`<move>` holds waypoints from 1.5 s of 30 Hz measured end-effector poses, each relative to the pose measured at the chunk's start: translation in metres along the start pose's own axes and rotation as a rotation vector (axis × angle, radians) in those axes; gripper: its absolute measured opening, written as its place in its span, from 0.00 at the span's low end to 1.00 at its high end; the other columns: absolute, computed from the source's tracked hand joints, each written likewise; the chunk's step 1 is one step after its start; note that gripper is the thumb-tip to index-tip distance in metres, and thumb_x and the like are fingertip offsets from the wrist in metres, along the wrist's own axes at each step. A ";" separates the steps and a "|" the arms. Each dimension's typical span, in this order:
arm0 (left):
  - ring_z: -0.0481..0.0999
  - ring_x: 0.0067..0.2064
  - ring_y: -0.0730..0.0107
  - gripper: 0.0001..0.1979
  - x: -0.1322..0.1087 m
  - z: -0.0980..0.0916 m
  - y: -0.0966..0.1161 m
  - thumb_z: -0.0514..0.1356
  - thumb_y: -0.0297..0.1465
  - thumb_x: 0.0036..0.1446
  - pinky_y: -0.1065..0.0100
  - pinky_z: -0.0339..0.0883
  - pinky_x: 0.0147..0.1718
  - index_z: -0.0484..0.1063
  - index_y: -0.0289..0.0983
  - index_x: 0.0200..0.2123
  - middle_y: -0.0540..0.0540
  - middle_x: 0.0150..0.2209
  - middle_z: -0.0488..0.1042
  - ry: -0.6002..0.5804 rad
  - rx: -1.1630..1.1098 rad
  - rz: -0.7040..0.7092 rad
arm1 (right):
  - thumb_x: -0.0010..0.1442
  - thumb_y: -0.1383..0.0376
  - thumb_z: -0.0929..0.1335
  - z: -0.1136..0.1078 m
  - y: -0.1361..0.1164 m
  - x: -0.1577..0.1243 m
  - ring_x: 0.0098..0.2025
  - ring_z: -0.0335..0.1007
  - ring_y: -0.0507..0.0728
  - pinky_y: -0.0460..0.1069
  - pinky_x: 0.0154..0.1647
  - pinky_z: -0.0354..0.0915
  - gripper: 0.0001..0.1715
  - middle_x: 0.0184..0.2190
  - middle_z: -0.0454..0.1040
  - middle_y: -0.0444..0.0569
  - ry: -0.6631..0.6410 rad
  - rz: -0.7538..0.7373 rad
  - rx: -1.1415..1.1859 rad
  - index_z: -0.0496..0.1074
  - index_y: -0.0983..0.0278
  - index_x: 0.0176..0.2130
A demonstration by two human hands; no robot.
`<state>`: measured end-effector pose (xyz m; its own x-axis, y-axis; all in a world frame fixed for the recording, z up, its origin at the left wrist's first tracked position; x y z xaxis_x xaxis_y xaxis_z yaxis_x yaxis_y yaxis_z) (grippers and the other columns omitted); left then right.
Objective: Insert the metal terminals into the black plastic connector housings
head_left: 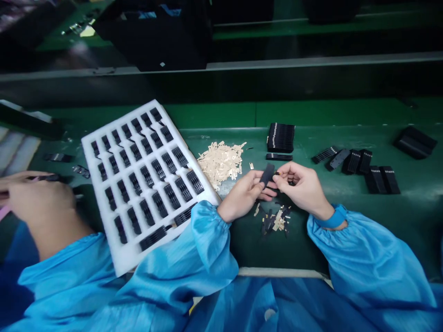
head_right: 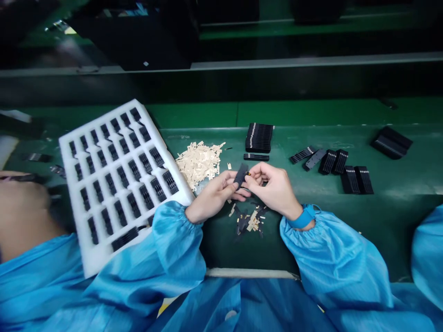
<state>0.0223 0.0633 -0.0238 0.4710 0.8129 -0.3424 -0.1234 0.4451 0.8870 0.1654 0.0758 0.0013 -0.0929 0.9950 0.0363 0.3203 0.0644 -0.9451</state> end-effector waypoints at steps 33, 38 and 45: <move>0.83 0.42 0.70 0.09 -0.003 0.004 0.000 0.56 0.24 0.66 0.65 0.76 0.49 0.66 0.32 0.50 0.43 0.41 0.80 0.011 -0.062 0.012 | 0.56 0.67 0.71 0.003 -0.006 -0.002 0.23 0.62 0.49 0.45 0.23 0.60 0.06 0.22 0.70 0.40 0.116 -0.047 -0.066 0.70 0.63 0.29; 0.83 0.42 0.68 0.10 -0.002 0.004 0.000 0.60 0.27 0.65 0.63 0.77 0.48 0.66 0.33 0.48 0.44 0.40 0.80 0.008 -0.060 0.027 | 0.56 0.68 0.71 0.002 -0.007 -0.003 0.23 0.62 0.48 0.45 0.23 0.60 0.06 0.22 0.70 0.40 0.117 -0.055 -0.087 0.70 0.63 0.29; 0.82 0.41 0.71 0.06 -0.003 0.004 0.003 0.59 0.27 0.65 0.67 0.76 0.45 0.66 0.34 0.45 0.45 0.39 0.80 0.048 0.028 0.096 | 0.56 0.70 0.70 0.002 -0.018 -0.006 0.22 0.61 0.48 0.44 0.23 0.60 0.07 0.21 0.67 0.39 0.139 -0.135 -0.175 0.68 0.62 0.29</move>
Point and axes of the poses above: each hand's wrist, its own x-axis towards the middle knuckle, its own z-axis out of the palm, y = z × x, the point moved 7 cm from there along x, towards the middle knuckle
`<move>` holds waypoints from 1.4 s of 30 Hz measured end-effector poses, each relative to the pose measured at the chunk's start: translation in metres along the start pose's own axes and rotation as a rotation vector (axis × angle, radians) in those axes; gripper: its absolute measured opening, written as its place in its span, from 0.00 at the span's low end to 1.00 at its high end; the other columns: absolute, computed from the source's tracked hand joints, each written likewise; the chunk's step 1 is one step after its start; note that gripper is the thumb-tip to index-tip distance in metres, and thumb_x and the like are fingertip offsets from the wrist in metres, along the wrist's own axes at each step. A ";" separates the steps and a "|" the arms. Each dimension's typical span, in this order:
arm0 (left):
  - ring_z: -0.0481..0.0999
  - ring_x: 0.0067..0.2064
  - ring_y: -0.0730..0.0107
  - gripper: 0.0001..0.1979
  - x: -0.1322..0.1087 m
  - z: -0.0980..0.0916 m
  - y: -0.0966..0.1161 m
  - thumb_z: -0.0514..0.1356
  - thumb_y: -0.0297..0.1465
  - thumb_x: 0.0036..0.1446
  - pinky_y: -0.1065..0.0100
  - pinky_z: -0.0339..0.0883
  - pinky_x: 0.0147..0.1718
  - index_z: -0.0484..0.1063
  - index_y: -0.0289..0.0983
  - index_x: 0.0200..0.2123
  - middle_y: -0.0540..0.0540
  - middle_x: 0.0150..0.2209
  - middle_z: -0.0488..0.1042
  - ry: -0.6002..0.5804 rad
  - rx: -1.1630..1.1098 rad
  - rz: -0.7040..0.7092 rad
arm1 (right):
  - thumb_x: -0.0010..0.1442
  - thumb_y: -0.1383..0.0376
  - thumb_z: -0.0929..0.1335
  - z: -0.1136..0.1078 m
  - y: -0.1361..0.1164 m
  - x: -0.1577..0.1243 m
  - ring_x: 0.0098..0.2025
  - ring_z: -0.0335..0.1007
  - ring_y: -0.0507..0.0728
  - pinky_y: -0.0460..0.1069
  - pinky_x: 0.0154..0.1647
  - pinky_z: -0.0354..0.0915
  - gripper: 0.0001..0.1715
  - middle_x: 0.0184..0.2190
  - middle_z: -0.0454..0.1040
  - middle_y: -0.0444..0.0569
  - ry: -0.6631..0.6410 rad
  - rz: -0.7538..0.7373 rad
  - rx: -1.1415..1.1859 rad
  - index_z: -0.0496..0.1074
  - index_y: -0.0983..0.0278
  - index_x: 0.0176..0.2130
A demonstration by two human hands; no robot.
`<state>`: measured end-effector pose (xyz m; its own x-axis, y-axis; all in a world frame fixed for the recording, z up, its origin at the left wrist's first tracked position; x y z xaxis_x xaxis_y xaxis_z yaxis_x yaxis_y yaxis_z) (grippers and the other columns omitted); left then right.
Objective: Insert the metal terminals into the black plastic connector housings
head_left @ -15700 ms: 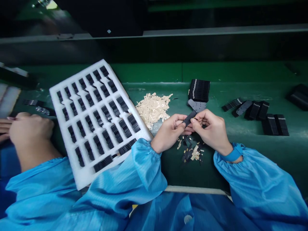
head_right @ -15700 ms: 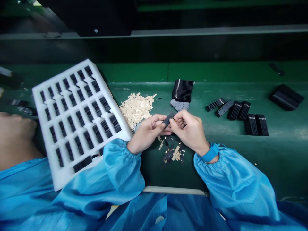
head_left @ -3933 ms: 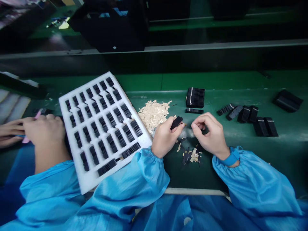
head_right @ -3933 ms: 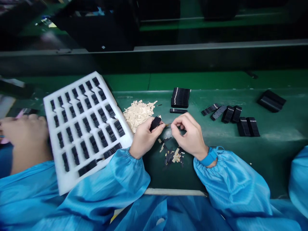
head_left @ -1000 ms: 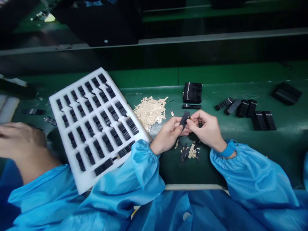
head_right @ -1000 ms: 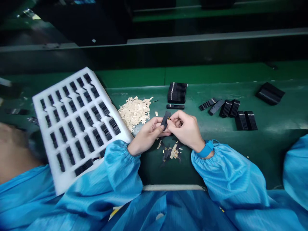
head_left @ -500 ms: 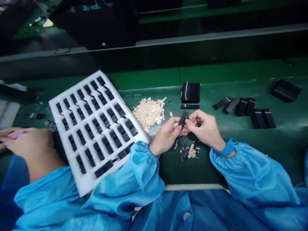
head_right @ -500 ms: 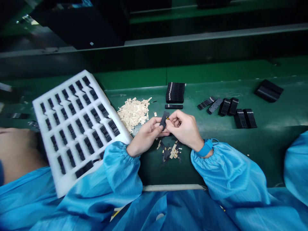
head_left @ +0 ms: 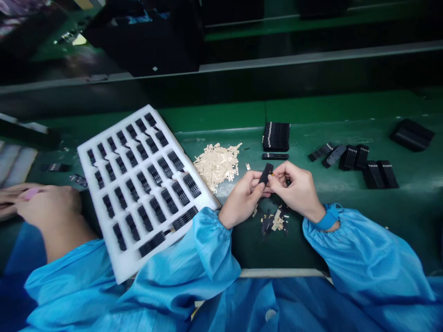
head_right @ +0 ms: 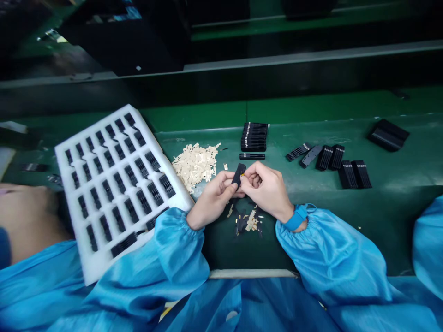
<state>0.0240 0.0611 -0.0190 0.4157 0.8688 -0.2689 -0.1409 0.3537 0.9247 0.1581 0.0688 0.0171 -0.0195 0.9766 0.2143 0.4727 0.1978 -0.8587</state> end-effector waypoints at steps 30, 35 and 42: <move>0.74 0.30 0.76 0.06 -0.007 -0.007 0.000 0.54 0.34 0.68 0.73 0.67 0.30 0.61 0.38 0.44 0.51 0.31 0.74 0.095 0.297 0.100 | 0.61 0.71 0.68 0.000 -0.020 -0.011 0.28 0.65 0.51 0.48 0.29 0.64 0.06 0.31 0.70 0.45 0.043 -0.235 -0.178 0.72 0.61 0.39; 0.77 0.32 0.74 0.06 -0.007 -0.006 0.001 0.56 0.33 0.67 0.72 0.71 0.32 0.61 0.38 0.42 0.49 0.33 0.75 0.132 0.277 0.112 | 0.59 0.71 0.68 0.002 -0.016 -0.010 0.24 0.61 0.50 0.47 0.25 0.61 0.06 0.25 0.67 0.42 0.036 -0.144 -0.115 0.70 0.61 0.32; 0.79 0.34 0.72 0.06 -0.010 -0.008 0.003 0.58 0.33 0.66 0.72 0.69 0.32 0.62 0.39 0.40 0.49 0.33 0.76 0.171 0.301 0.146 | 0.56 0.70 0.69 0.005 -0.007 -0.010 0.21 0.61 0.49 0.46 0.22 0.60 0.06 0.21 0.67 0.39 0.064 0.010 -0.018 0.68 0.61 0.30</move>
Point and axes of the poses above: each hand's wrist, its own x-axis towards the middle knuckle, its own z-axis out of the palm, y = z × x, the point moved 7 cm from there along x, towards the middle knuckle
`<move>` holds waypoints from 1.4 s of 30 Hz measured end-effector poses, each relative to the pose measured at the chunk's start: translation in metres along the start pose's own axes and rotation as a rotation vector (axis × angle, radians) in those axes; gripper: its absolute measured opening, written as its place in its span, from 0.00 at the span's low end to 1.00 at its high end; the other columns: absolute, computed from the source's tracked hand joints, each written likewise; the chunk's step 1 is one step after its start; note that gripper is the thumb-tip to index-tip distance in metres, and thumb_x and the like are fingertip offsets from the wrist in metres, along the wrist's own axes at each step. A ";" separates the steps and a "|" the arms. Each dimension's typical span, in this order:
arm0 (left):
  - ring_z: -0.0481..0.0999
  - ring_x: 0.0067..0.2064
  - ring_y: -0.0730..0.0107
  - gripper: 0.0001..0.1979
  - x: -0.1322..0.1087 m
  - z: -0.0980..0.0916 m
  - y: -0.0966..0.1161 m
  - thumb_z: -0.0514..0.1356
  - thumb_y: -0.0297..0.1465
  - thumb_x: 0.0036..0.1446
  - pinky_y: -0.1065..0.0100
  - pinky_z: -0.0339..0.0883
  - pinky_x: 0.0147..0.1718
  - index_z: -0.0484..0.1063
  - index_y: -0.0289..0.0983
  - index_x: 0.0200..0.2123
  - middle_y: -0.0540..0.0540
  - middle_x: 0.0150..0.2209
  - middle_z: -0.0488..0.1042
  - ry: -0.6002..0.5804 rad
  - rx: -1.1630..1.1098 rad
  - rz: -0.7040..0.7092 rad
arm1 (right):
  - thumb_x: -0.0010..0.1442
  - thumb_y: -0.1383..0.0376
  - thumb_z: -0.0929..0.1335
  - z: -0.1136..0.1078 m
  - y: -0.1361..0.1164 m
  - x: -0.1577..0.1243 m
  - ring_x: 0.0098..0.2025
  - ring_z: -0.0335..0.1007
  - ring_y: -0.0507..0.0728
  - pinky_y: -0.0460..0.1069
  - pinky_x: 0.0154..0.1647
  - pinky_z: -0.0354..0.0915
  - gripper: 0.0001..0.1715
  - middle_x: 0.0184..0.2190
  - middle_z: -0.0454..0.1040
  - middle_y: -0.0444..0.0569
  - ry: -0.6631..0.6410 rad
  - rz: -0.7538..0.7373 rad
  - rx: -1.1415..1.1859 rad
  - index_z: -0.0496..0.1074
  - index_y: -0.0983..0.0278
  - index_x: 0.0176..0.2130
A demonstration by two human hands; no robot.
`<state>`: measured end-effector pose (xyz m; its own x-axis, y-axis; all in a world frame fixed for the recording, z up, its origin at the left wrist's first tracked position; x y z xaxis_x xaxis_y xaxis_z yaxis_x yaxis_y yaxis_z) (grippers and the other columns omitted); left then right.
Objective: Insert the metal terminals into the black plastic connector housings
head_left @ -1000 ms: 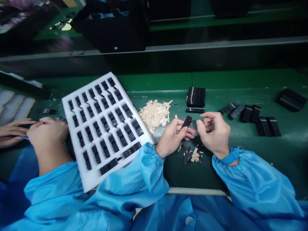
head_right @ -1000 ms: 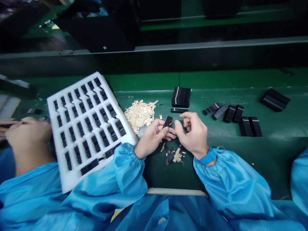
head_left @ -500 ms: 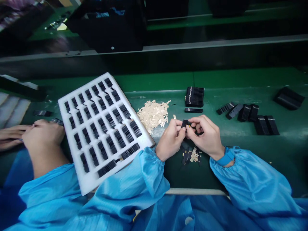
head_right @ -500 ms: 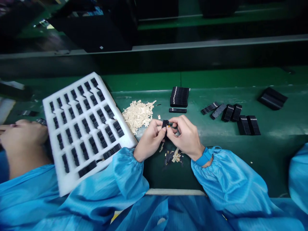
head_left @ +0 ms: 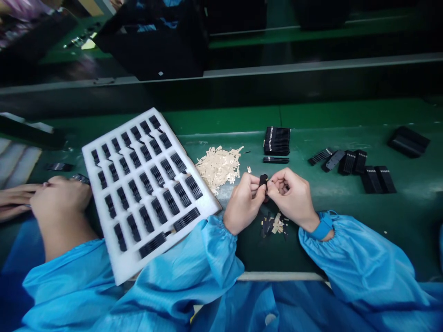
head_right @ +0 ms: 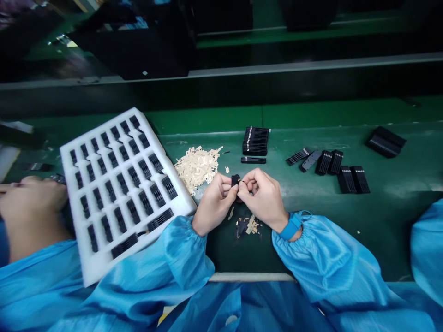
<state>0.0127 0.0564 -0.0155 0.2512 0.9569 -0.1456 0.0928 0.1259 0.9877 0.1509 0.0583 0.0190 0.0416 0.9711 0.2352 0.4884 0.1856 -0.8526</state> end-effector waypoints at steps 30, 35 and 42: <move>0.80 0.32 0.73 0.10 0.001 0.002 0.000 0.62 0.34 0.62 0.72 0.72 0.31 0.64 0.37 0.39 0.48 0.33 0.78 -0.020 -0.148 -0.087 | 0.56 0.69 0.69 -0.002 -0.001 0.000 0.21 0.59 0.49 0.46 0.21 0.59 0.06 0.21 0.66 0.40 -0.004 -0.006 0.016 0.68 0.61 0.29; 0.79 0.30 0.73 0.10 0.002 0.003 -0.002 0.61 0.35 0.63 0.72 0.73 0.30 0.63 0.37 0.39 0.49 0.31 0.77 -0.032 -0.179 -0.105 | 0.56 0.69 0.69 -0.002 -0.004 0.000 0.21 0.59 0.49 0.46 0.22 0.59 0.05 0.21 0.65 0.39 -0.010 -0.023 0.013 0.69 0.61 0.30; 0.81 0.36 0.72 0.05 0.001 -0.002 0.005 0.58 0.32 0.66 0.72 0.74 0.36 0.66 0.37 0.41 0.47 0.35 0.79 -0.012 -0.011 0.029 | 0.56 0.67 0.70 0.001 0.006 0.002 0.22 0.60 0.49 0.46 0.22 0.59 0.05 0.21 0.65 0.40 -0.074 0.088 0.101 0.69 0.62 0.30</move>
Point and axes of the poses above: each hand's wrist, its own x-axis towards the middle knuckle, its own z-axis out of the palm, y = z × x, the point moved 7 cm from there along x, towards the middle knuckle
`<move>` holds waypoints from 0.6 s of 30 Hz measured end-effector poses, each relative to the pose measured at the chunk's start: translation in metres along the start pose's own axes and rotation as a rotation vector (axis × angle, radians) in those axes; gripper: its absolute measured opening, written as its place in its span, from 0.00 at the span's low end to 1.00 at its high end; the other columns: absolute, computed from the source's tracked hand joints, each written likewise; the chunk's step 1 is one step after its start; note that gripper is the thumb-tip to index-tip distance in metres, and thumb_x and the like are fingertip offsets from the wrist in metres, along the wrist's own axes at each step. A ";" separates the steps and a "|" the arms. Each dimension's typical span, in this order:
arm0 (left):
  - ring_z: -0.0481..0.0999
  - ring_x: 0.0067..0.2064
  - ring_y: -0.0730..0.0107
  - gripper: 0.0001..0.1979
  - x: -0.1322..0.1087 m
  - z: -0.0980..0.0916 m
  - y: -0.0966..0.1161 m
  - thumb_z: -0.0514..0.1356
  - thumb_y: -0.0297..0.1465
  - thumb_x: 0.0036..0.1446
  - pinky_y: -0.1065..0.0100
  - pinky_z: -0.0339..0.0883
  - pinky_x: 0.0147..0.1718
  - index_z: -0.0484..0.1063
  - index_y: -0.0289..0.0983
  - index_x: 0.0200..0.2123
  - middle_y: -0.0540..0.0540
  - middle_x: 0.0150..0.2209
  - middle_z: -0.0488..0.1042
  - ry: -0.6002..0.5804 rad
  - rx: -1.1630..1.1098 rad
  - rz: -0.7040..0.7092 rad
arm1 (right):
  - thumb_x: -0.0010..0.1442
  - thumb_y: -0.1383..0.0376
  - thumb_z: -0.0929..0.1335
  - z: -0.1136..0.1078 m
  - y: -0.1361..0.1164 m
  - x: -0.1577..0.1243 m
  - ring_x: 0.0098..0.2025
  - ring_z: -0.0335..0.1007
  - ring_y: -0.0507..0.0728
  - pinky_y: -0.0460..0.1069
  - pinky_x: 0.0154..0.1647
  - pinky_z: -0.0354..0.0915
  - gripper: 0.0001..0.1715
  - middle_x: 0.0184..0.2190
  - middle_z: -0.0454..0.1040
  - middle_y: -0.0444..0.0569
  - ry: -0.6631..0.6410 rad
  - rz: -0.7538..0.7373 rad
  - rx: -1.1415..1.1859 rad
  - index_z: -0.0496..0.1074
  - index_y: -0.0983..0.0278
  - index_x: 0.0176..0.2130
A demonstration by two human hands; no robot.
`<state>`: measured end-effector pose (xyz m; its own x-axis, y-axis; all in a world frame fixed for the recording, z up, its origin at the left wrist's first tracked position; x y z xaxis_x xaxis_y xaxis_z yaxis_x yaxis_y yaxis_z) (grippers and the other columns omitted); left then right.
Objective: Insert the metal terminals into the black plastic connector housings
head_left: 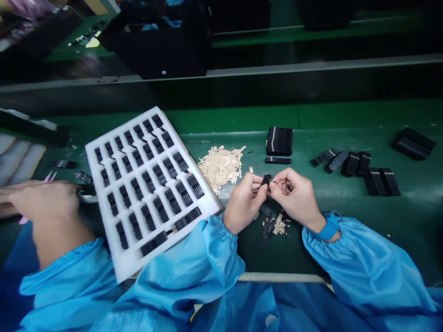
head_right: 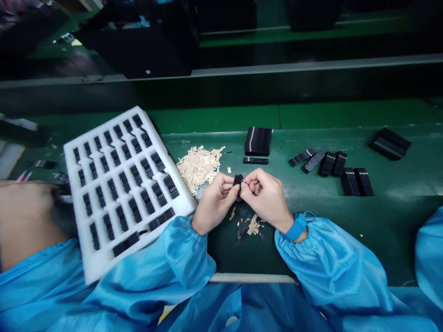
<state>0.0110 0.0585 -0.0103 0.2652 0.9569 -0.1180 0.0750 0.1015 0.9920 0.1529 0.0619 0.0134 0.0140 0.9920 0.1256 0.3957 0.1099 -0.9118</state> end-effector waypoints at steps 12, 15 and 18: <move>0.83 0.43 0.66 0.11 -0.003 -0.009 0.013 0.56 0.35 0.68 0.66 0.75 0.42 0.69 0.41 0.52 0.44 0.46 0.81 0.065 0.457 0.213 | 0.57 0.61 0.72 0.005 0.022 0.004 0.25 0.63 0.50 0.46 0.26 0.61 0.09 0.24 0.70 0.42 -0.033 0.224 0.195 0.71 0.64 0.32; 0.82 0.38 0.69 0.10 -0.002 -0.007 0.012 0.56 0.34 0.68 0.67 0.74 0.39 0.69 0.39 0.50 0.44 0.43 0.81 0.042 0.377 0.159 | 0.58 0.62 0.72 0.000 0.020 0.003 0.24 0.61 0.49 0.45 0.24 0.59 0.09 0.26 0.68 0.41 0.007 0.188 0.182 0.73 0.64 0.39; 0.78 0.30 0.73 0.08 0.003 -0.002 0.005 0.57 0.34 0.67 0.70 0.73 0.31 0.65 0.37 0.45 0.44 0.37 0.81 -0.009 0.005 -0.016 | 0.60 0.64 0.70 -0.014 0.008 0.003 0.24 0.60 0.48 0.45 0.24 0.58 0.14 0.29 0.67 0.40 0.124 0.070 0.246 0.72 0.62 0.47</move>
<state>0.0099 0.0627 -0.0059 0.2726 0.9527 -0.1344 0.0844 0.1155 0.9897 0.1690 0.0653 0.0116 0.1516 0.9841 0.0922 0.1552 0.0684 -0.9855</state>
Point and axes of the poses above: each hand's wrist, its own x-axis towards the middle knuckle, its own z-axis out of the palm, y = z × x, the point moved 7 cm from there along x, towards the middle knuckle
